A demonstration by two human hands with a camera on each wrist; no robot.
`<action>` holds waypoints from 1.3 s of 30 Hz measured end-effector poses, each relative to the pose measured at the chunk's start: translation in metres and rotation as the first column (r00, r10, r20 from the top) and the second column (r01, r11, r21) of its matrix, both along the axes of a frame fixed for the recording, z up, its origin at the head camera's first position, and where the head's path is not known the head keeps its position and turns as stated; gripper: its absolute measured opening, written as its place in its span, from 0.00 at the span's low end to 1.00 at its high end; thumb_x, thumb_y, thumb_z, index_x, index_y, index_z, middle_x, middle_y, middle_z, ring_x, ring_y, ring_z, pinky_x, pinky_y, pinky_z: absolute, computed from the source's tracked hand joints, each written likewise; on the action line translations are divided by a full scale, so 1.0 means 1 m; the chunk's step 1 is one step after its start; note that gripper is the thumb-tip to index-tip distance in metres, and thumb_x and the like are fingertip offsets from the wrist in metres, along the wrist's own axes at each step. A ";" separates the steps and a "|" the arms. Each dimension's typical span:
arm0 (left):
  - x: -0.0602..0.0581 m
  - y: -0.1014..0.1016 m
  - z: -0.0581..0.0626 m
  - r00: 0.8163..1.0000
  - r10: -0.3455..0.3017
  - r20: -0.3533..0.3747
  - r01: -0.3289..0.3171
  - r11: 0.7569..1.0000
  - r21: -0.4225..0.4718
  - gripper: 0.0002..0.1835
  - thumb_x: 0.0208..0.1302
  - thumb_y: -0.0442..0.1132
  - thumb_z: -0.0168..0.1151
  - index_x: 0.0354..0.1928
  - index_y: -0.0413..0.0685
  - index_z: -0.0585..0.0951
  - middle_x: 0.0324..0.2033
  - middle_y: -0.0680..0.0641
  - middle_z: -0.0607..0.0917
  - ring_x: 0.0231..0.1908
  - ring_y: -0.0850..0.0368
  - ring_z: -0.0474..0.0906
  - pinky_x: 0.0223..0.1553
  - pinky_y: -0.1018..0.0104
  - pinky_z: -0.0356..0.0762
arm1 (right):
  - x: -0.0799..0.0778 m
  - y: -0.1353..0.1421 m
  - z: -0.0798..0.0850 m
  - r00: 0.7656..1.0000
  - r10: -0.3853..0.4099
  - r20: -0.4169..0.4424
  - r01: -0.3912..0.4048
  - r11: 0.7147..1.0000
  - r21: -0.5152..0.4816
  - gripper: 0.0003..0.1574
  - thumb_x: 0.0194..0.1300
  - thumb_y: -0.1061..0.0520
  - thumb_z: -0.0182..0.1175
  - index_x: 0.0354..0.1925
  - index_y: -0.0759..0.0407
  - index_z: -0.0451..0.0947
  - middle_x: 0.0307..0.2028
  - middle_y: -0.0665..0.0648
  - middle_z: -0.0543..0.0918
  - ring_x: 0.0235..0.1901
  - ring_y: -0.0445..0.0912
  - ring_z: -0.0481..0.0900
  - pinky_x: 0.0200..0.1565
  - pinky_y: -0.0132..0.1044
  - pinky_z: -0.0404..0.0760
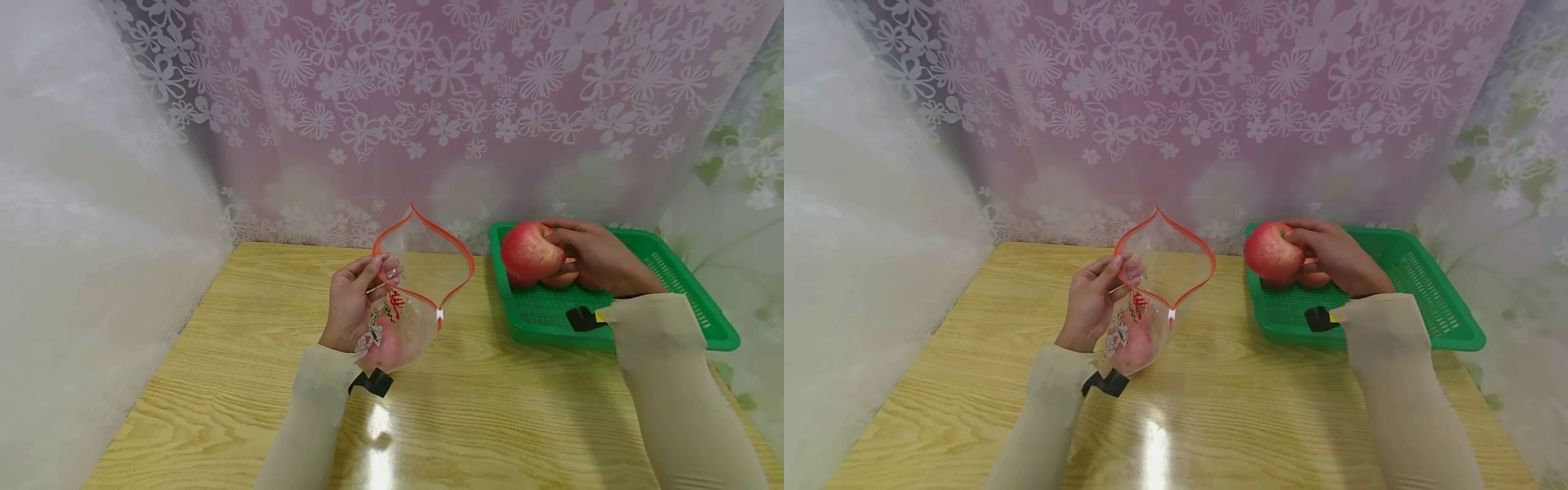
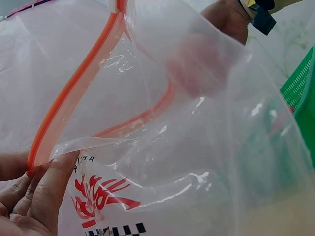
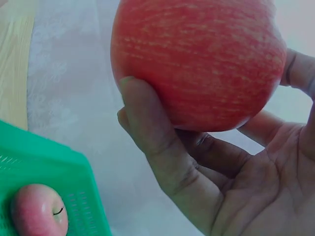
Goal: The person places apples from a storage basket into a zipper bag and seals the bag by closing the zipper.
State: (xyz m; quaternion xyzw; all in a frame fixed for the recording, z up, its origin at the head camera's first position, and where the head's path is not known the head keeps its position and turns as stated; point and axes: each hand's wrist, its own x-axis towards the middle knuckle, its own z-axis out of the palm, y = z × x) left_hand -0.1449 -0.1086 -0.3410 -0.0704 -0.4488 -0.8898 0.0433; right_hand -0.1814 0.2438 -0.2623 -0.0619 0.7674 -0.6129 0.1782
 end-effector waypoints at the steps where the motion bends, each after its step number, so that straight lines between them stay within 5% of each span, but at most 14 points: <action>1: 0.000 0.000 0.000 1.000 0.000 0.001 0.000 1.000 0.000 0.10 0.71 0.31 0.54 0.38 0.41 0.85 0.31 0.47 0.88 0.34 0.58 0.86 0.35 0.69 0.84 | 0.000 -0.001 0.002 1.000 -0.005 -0.003 0.005 1.000 -0.001 0.28 0.75 0.46 0.49 0.68 0.53 0.61 0.47 0.52 0.75 0.23 0.43 0.74 0.23 0.34 0.78; 6: 0.000 0.000 0.001 1.000 0.001 0.005 -0.001 1.000 0.001 0.10 0.71 0.31 0.54 0.38 0.41 0.85 0.31 0.47 0.88 0.34 0.58 0.86 0.34 0.69 0.84 | 0.002 -0.011 0.011 0.999 -0.013 -0.036 0.013 1.000 -0.012 0.24 0.74 0.46 0.51 0.64 0.49 0.67 0.55 0.50 0.71 0.41 0.45 0.81 0.40 0.39 0.85; 9: 0.000 0.000 0.000 1.000 0.003 0.001 -0.003 1.000 -0.003 0.10 0.71 0.32 0.54 0.39 0.41 0.85 0.31 0.47 0.88 0.34 0.57 0.86 0.35 0.69 0.84 | 0.005 -0.020 0.016 0.998 -0.027 -0.047 0.027 1.000 -0.009 0.25 0.73 0.46 0.52 0.65 0.49 0.68 0.58 0.51 0.69 0.44 0.44 0.80 0.42 0.37 0.84; 14: 0.000 0.000 0.001 1.000 0.004 -0.001 -0.004 1.000 0.000 0.09 0.70 0.31 0.55 0.39 0.39 0.84 0.31 0.47 0.88 0.33 0.58 0.86 0.35 0.69 0.84 | 0.008 -0.030 0.025 0.999 -0.025 -0.027 0.023 0.999 -0.048 0.29 0.72 0.46 0.53 0.67 0.52 0.65 0.59 0.51 0.69 0.46 0.44 0.80 0.43 0.36 0.84; 21: 0.001 0.000 0.000 1.000 -0.005 0.005 0.005 1.000 -0.002 0.08 0.70 0.32 0.55 0.40 0.39 0.84 0.32 0.47 0.88 0.34 0.57 0.86 0.37 0.68 0.84 | 0.010 -0.043 0.035 0.999 -0.030 -0.043 0.032 0.998 0.059 0.38 0.69 0.39 0.55 0.70 0.52 0.60 0.60 0.53 0.70 0.47 0.46 0.81 0.47 0.38 0.83; 30: 0.001 0.000 0.000 1.000 -0.006 0.010 0.006 1.000 0.003 0.08 0.70 0.32 0.55 0.40 0.39 0.84 0.33 0.47 0.88 0.34 0.58 0.86 0.37 0.67 0.84 | 0.011 -0.062 0.046 0.983 0.017 -0.181 0.026 0.972 0.234 0.34 0.69 0.38 0.54 0.68 0.50 0.65 0.59 0.54 0.71 0.49 0.48 0.76 0.44 0.37 0.83; 39: 0.002 0.001 0.001 1.000 -0.005 0.016 0.005 1.000 0.010 0.08 0.70 0.32 0.55 0.42 0.36 0.83 0.33 0.46 0.88 0.35 0.57 0.86 0.37 0.68 0.84 | 0.009 -0.083 0.050 0.980 0.041 -0.193 0.004 0.973 0.229 0.30 0.69 0.41 0.57 0.65 0.48 0.70 0.58 0.54 0.73 0.48 0.51 0.76 0.45 0.38 0.83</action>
